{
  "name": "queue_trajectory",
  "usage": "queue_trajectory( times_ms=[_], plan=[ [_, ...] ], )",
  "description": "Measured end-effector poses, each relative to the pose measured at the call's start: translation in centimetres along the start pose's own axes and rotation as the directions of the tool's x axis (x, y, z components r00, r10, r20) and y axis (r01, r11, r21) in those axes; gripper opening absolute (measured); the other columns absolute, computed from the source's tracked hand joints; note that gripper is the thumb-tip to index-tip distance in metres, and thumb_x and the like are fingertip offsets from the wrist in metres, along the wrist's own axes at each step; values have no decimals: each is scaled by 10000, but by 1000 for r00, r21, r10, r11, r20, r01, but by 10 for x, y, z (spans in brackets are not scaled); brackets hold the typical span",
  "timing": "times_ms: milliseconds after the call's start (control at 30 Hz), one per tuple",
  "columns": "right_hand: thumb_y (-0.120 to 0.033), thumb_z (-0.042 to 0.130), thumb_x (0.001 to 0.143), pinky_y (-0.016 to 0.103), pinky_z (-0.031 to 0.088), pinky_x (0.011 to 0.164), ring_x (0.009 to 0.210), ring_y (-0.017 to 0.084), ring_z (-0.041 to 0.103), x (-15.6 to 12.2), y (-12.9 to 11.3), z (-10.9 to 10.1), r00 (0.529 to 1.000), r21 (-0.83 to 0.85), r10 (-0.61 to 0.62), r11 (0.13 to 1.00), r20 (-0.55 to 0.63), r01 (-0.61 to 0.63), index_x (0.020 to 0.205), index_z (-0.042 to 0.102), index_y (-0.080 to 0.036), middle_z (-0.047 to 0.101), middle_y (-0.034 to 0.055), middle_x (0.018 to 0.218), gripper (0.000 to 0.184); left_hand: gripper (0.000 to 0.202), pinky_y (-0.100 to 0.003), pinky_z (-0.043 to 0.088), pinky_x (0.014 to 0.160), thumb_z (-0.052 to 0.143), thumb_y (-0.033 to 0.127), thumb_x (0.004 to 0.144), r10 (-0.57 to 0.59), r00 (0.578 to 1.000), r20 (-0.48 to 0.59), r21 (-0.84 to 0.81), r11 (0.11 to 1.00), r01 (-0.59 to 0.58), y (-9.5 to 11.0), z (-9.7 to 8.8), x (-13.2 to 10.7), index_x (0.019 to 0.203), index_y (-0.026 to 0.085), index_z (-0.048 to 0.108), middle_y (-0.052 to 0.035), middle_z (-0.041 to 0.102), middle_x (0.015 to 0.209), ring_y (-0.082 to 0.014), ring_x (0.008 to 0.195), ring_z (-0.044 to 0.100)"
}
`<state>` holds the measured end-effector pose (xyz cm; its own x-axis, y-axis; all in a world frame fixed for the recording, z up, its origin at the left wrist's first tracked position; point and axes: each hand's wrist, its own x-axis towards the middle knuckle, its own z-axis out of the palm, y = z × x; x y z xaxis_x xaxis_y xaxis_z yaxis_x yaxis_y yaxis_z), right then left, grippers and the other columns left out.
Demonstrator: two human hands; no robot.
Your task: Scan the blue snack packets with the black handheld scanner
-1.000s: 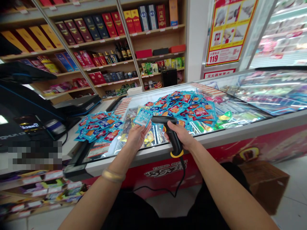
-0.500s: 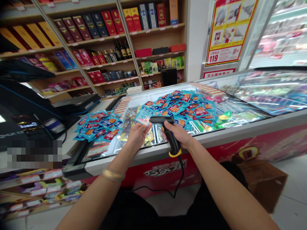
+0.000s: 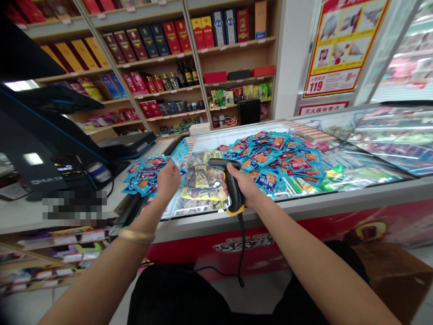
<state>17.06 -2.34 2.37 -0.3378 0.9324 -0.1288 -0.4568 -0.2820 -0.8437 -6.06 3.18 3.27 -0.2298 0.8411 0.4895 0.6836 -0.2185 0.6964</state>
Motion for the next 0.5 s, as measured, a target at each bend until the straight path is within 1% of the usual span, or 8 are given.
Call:
queue_trajectory(
  times_ms=[67, 100, 167, 200, 267, 333, 400, 500],
  plan=[
    [-559, 482, 901, 192, 416, 413, 418, 99, 486, 17, 1, 20, 999, 47, 36, 998, 24, -37, 754, 576, -161, 549, 8, 514, 434, 356, -408, 435, 958, 425, 141, 819, 37, 999, -14, 250, 968, -32, -15, -27, 18, 1080, 150, 667, -144, 702, 978, -294, 1024, 628],
    [-551, 460, 916, 189, 421, 418, 422, 98, 487, 25, 3, 29, 998, 70, 45, 996, 45, -48, 749, 571, -160, 546, 10, 512, 440, 408, -429, 413, 989, 405, 124, 818, 54, 999, 4, 334, 941, -52, -23, -37, 24, 1150, 149, 642, -161, 684, 1077, -302, 1084, 605],
    [-559, 431, 926, 180, 416, 411, 418, 92, 482, 41, 8, 45, 993, 115, 91, 988, 71, -99, 729, 560, -156, 534, 9, 503, 467, 490, -504, 328, 1070, 400, 102, 806, 73, 994, 82, 456, 884, -102, -37, -49, 30, 1257, 161, 584, -169, 586, 1300, -321, 1250, 497],
    [-566, 419, 929, 178, 413, 405, 416, 90, 481, 48, 12, 52, 990, 127, 115, 984, 86, -125, 725, 557, -154, 531, 9, 504, 480, 514, -551, 270, 1097, 411, 105, 803, 66, 988, 136, 507, 852, -127, -44, -51, 30, 1290, 172, 561, -160, 522, 1383, -332, 1321, 423],
    [-571, 409, 931, 177, 410, 399, 409, 89, 483, 58, 20, 59, 983, 130, 151, 978, 105, -164, 724, 553, -151, 530, 8, 505, 490, 532, -629, 175, 1108, 427, 145, 817, 30, 974, 225, 593, 789, -161, -54, -52, 27, 1339, 189, 522, -144, 439, 1461, -353, 1394, 306],
    [-560, 414, 934, 180, 414, 400, 404, 92, 487, 63, 26, 61, 981, 121, 165, 977, 105, -177, 731, 553, -149, 534, 6, 507, 479, 528, -644, 153, 1108, 395, 203, 857, 9, 963, 269, 643, 743, -186, -61, -51, 22, 1377, 198, 485, -135, 420, 1476, -356, 1409, 275],
    [-549, 410, 939, 183, 419, 407, 403, 93, 486, 63, 29, 60, 980, 115, 170, 977, 106, -182, 739, 556, -146, 536, 7, 506, 474, 524, -620, 155, 1123, 332, 236, 891, 31, 965, 262, 667, 716, -204, -63, -50, 18, 1397, 201, 463, -118, 409, 1487, -341, 1418, 261],
    [-548, 383, 949, 181, 417, 410, 401, 91, 474, 60, 27, 58, 980, 125, 170, 975, 102, -183, 737, 556, -146, 532, 9, 501, 485, 520, -595, 136, 1145, 296, 261, 907, 80, 975, 209, 676, 709, -203, -56, -51, 16, 1392, 194, 472, -104, 380, 1507, -324, 1434, 226]
  ],
)
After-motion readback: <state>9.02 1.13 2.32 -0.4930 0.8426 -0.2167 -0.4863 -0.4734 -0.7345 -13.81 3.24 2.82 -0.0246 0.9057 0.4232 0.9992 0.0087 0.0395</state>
